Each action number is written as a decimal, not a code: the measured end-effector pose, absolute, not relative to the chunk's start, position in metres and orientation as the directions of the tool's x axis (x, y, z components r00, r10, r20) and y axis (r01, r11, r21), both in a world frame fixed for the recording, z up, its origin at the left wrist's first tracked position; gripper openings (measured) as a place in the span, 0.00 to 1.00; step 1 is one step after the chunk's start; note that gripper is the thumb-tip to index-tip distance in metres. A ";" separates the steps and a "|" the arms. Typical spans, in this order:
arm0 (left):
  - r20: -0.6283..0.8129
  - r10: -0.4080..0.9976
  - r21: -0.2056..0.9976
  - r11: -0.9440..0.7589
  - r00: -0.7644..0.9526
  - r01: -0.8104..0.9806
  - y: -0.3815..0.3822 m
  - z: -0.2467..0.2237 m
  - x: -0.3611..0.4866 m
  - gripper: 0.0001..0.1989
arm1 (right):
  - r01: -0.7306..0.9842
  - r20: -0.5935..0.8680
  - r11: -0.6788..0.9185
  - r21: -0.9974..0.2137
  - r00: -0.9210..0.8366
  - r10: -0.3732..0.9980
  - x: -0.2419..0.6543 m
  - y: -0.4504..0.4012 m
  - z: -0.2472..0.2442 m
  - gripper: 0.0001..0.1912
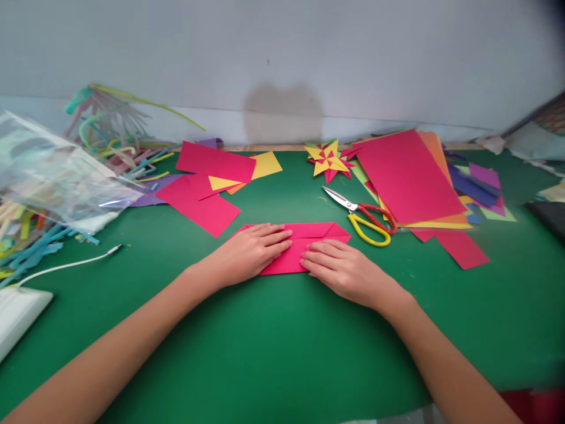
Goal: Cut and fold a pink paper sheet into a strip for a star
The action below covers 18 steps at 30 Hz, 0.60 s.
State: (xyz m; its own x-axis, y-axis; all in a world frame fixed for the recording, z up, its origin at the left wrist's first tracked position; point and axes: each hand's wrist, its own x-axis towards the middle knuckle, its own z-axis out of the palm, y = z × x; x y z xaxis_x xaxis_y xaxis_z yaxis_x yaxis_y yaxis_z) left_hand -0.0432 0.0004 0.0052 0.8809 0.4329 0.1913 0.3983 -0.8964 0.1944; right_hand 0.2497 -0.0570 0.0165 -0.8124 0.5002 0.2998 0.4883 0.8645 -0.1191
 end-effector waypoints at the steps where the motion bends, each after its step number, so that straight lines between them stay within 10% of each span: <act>1: 0.185 0.433 0.188 -0.897 0.882 0.401 0.000 0.005 -0.043 0.23 | 0.490 0.297 0.865 -0.112 -0.814 0.499 0.250 -0.057 0.016 0.16; 18: 0.126 0.504 0.294 -0.842 0.855 0.453 0.004 0.016 -0.045 0.21 | 0.602 0.338 0.787 -0.135 -0.718 0.608 0.238 -0.053 0.015 0.14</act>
State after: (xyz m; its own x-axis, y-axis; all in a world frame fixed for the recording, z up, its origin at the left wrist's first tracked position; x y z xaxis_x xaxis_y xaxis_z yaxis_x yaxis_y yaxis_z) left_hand -0.0449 0.0041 0.0155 0.8547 0.5036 0.1258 0.4527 -0.8418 0.2940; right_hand 0.2379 -0.0531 0.0146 -0.7184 0.6078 0.3383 0.6021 0.7869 -0.1352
